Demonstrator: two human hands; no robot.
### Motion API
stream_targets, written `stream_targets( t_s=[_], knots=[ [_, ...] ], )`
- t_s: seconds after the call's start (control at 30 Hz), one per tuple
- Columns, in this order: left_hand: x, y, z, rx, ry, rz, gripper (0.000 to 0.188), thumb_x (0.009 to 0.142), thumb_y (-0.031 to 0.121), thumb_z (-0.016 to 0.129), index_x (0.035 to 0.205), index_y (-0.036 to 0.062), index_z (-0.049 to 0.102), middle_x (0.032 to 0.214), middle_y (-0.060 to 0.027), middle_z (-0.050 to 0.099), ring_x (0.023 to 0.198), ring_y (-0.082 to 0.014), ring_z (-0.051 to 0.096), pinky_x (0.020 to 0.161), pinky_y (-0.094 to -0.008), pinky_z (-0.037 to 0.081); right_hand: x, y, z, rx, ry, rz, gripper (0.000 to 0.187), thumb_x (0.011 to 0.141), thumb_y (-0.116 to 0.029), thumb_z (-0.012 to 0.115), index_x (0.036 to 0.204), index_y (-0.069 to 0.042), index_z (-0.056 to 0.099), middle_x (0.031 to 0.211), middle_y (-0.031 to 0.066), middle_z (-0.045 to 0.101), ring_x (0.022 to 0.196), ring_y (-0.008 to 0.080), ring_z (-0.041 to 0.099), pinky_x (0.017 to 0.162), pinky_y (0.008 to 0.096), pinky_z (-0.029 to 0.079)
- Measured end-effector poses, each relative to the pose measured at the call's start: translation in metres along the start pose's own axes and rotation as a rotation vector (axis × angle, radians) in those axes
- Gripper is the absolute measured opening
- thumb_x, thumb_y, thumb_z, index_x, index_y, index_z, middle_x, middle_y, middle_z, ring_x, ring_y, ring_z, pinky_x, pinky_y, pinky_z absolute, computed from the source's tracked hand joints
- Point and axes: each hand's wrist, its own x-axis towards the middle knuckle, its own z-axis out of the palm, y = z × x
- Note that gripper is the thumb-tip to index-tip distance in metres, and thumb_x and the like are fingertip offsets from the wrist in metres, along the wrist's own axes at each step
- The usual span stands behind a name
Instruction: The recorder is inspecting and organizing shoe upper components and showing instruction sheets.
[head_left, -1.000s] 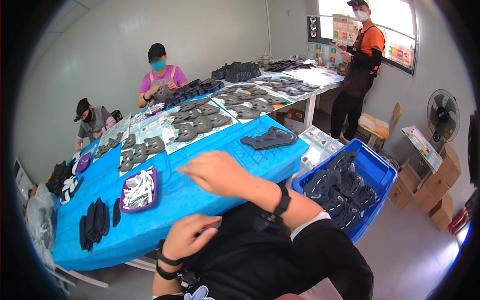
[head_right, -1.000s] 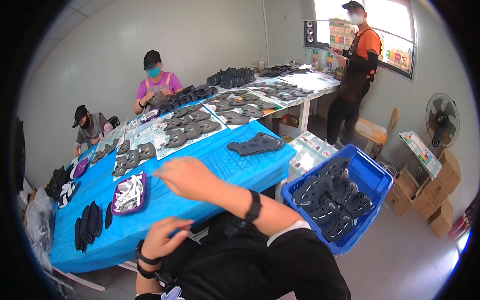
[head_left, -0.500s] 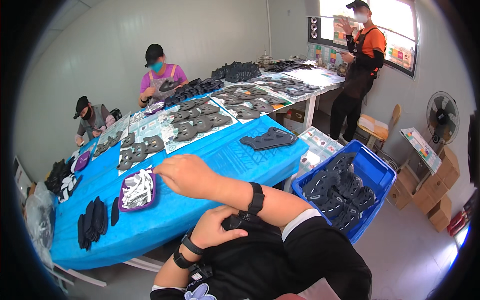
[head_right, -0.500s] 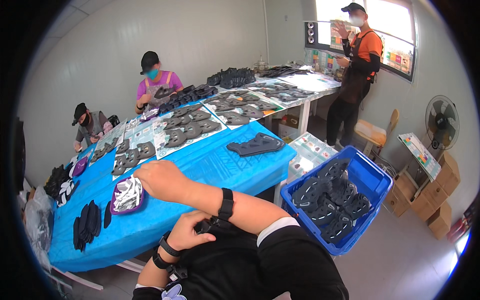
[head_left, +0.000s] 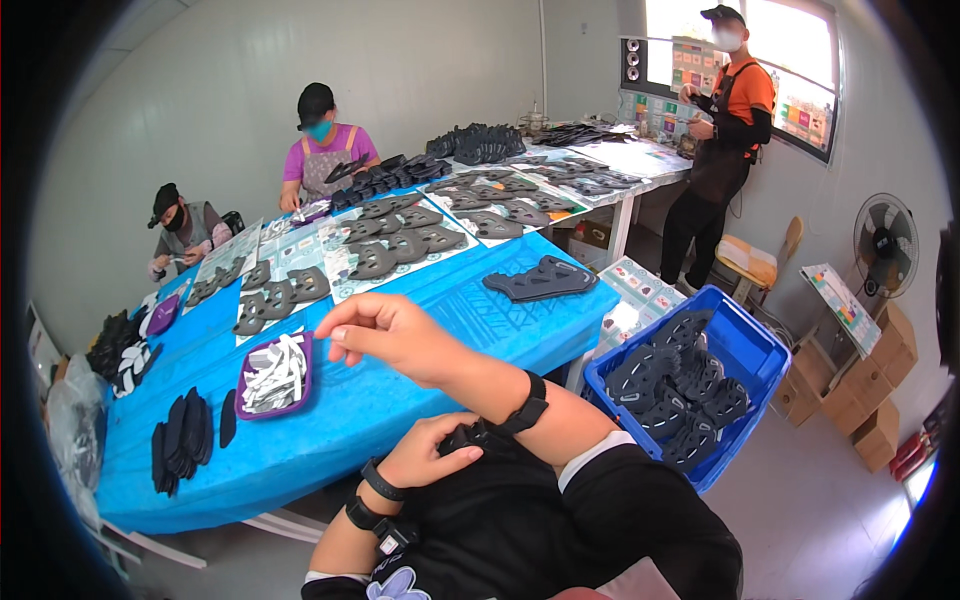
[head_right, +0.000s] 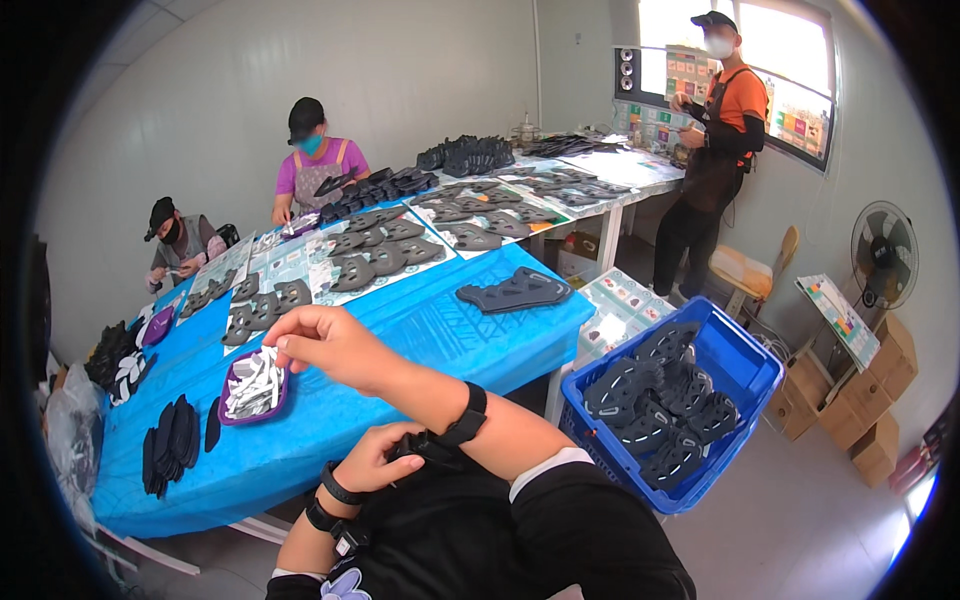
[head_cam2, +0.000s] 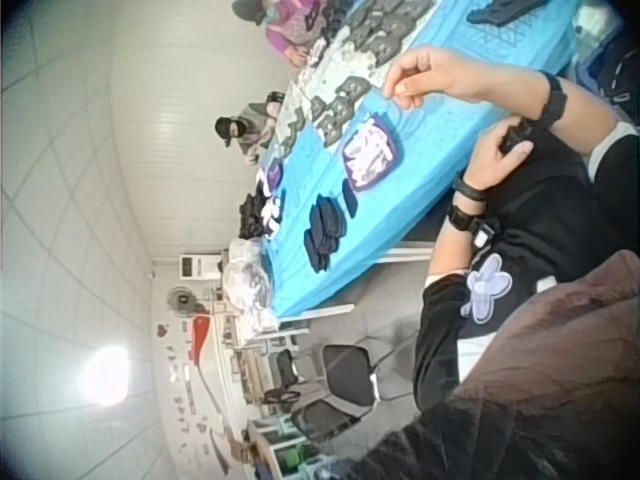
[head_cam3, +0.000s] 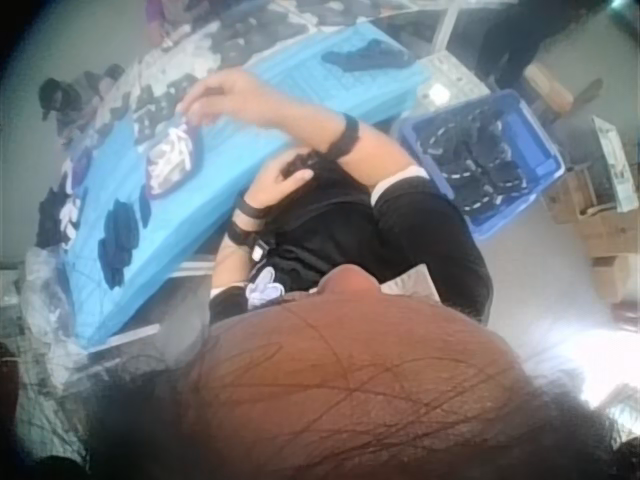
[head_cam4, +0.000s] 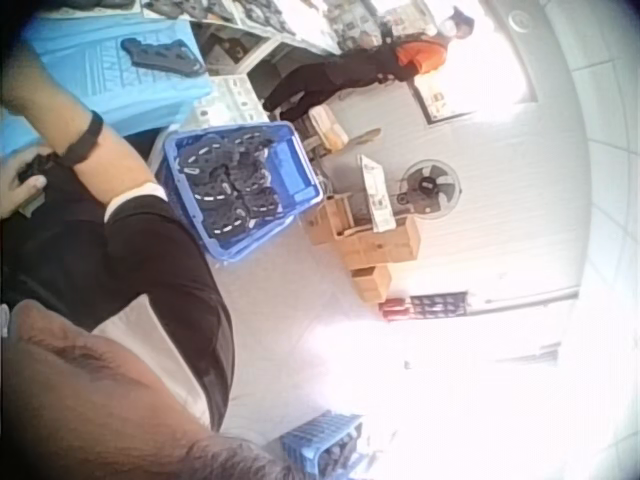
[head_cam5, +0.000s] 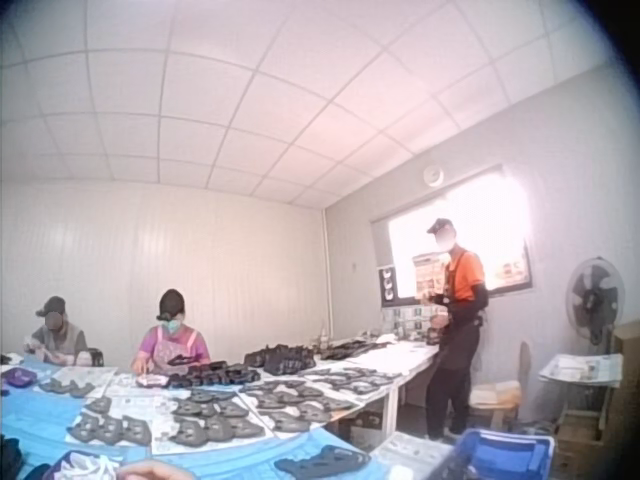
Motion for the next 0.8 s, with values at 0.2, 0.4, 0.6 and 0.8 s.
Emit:
stream_targets(
  t_s=[0.2, 0.4, 0.6, 0.8],
  knots=[
    [0.0, 0.002, 0.001, -0.013, -0.049, 0.063, 0.033, 0.079, 0.015, 0.06, 0.107, -0.001, 0.052, 0.073, 0.0028, 0.051, 0.058, -0.0021, 0.04, 0.05, -0.0179, 0.031, -0.011, -0.01, 0.001, 0.122, -0.006, 0.021, 0.014, 0.084, -0.01, 0.052, 0.092, -0.002, 0.058, 0.072, 0.0035, 0.056, 0.068, 0.0091, 0.053, 0.061, 0.023, 0.043],
    [0.001, -0.005, 0.002, -0.093, -0.087, -0.042, 0.037, 0.077, 0.017, 0.064, 0.108, 0.0003, 0.052, 0.081, -0.0012, 0.057, 0.064, -0.0061, 0.047, 0.058, -0.0222, 0.039, -0.027, -0.02, 0.005, 0.032, 0.002, -0.048, 0.013, 0.083, -0.007, 0.052, 0.093, -0.001, 0.058, 0.072, 0.0033, 0.056, 0.067, 0.0092, 0.054, 0.06, 0.0233, 0.044],
    [-0.007, 0.022, -0.004, 0.392, -0.034, 0.36, 0.048, 0.065, 0.033, 0.074, 0.096, 0.0018, 0.055, 0.072, -0.0055, 0.057, 0.062, -0.0214, 0.055, 0.057, -0.0293, 0.043, -0.081, -0.046, -0.004, -0.869, 0.15, -0.752, 0.013, 0.076, -0.005, 0.061, 0.087, -0.003, 0.057, 0.068, 0.0026, 0.053, 0.058, 0.0115, 0.05, 0.056, 0.025, 0.042],
    [-0.101, 0.058, -0.031, 0.97, 1.218, 0.658, 0.059, 0.064, 0.051, 0.068, 0.091, 0.0009, 0.052, 0.056, 0.0, 0.036, 0.051, -0.0122, 0.036, 0.048, -0.0262, 0.029, -0.144, -0.115, -0.004, -1.716, 0.272, -0.701, 0.061, 0.061, -0.033, 0.076, 0.104, 0.0, 0.048, 0.052, 0.0021, 0.046, 0.046, 0.015, 0.041, 0.045, 0.0241, 0.031]
  ],
)
